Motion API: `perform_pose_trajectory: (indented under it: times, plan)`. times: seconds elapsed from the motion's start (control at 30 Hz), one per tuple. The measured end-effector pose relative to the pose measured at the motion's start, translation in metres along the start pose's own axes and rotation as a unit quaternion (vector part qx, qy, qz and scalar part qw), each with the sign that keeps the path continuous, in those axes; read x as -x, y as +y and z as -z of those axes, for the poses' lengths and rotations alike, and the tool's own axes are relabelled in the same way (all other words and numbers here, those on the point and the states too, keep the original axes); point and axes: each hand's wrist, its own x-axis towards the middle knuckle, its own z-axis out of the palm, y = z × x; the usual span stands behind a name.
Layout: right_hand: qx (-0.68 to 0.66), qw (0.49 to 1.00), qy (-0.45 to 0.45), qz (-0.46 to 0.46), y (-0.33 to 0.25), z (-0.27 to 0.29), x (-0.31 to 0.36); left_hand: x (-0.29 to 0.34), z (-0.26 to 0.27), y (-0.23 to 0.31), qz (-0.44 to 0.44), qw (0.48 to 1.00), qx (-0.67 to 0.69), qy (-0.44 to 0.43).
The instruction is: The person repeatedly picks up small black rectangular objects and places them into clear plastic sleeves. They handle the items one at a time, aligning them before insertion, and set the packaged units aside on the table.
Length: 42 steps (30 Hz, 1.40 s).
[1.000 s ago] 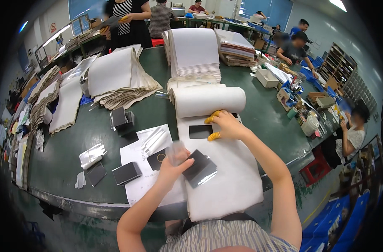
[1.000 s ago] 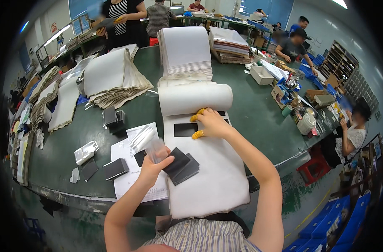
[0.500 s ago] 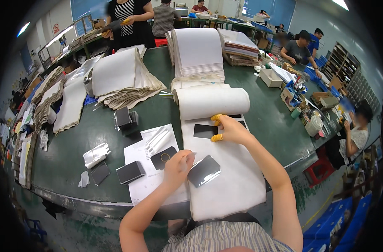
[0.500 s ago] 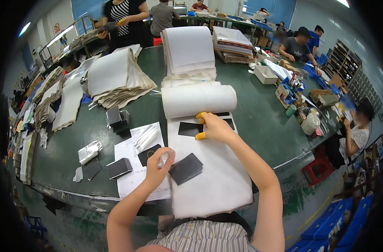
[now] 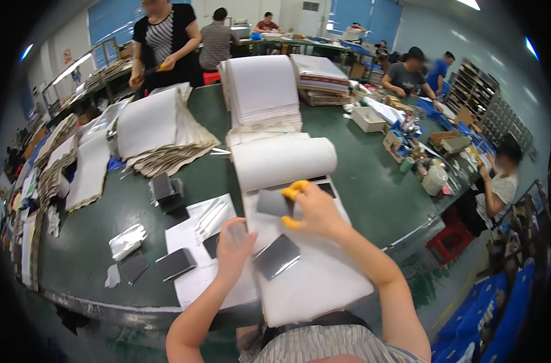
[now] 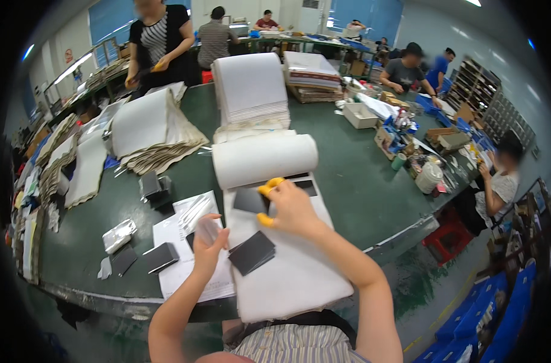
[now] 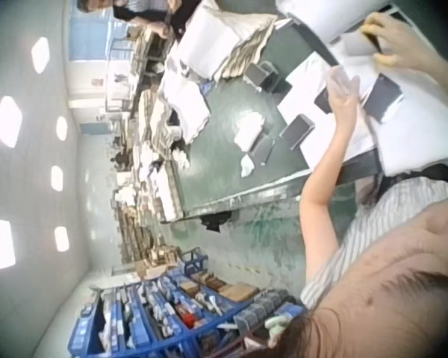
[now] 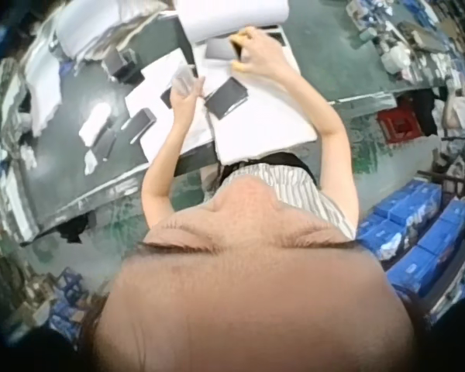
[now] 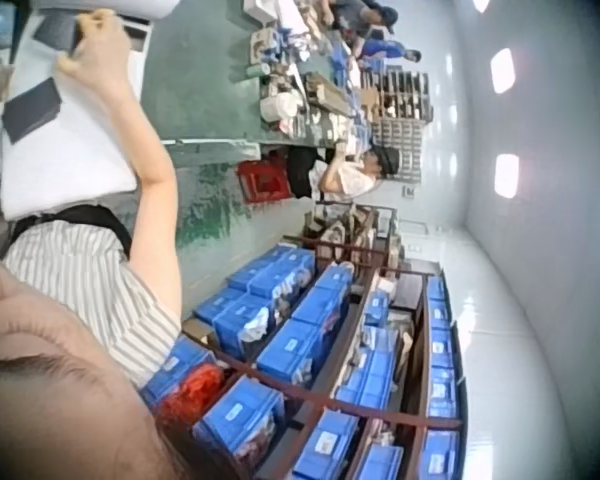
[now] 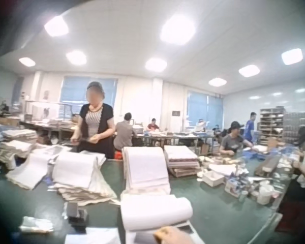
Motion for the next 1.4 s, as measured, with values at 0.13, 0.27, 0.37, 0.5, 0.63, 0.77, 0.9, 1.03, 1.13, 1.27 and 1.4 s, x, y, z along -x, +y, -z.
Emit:
perform_pose_trajectory:
  times: [0.13,0.27,0.37,0.5,0.63,0.77,0.9,1.03,1.13,1.27,1.4]
  plan:
    - [-0.099,0.994,-0.025,0.034,-0.022,0.017,0.011,0.000,0.001,0.017,0.011,0.996,0.077,-0.037]
    - [-0.135,0.987,-0.025,0.082,-0.044,0.026,0.022,0.002,0.001,0.028,-0.003,0.990,0.104,-0.098]
    - [-0.170,0.980,0.004,0.102,-0.049,0.030,0.025,0.007,0.002,0.029,0.006,0.981,0.153,-0.122]
    - [-0.294,0.952,-0.030,0.082,-0.059,0.034,0.022,0.017,0.013,0.032,0.020,0.961,0.229,-0.152]
    - [-0.335,0.941,-0.037,0.001,-0.046,0.023,0.031,0.014,0.002,0.036,0.019,0.960,0.230,-0.159]
    - [-0.325,0.945,0.034,0.021,-0.056,0.024,0.029,0.014,0.011,0.039,0.053,0.943,0.259,-0.203]
    - [-0.271,0.957,0.077,0.070,-0.051,0.019,0.028,0.013,0.010,0.039,0.075,0.935,0.274,-0.212]
    - [-0.347,0.935,0.068,-0.012,-0.049,0.020,0.030,0.010,0.007,0.037,0.086,0.917,0.318,-0.224]
    - [-0.517,0.842,0.040,-0.150,-0.040,0.015,0.030,0.005,0.002,0.037,0.142,0.907,0.357,-0.172]
    - [-0.623,0.750,0.031,-0.220,-0.038,0.017,0.026,-0.001,0.002,0.042,0.259,0.867,0.417,-0.084]
    - [-0.631,0.741,0.017,-0.229,-0.033,0.015,0.026,0.001,0.006,0.032,0.247,0.883,0.391,-0.079]
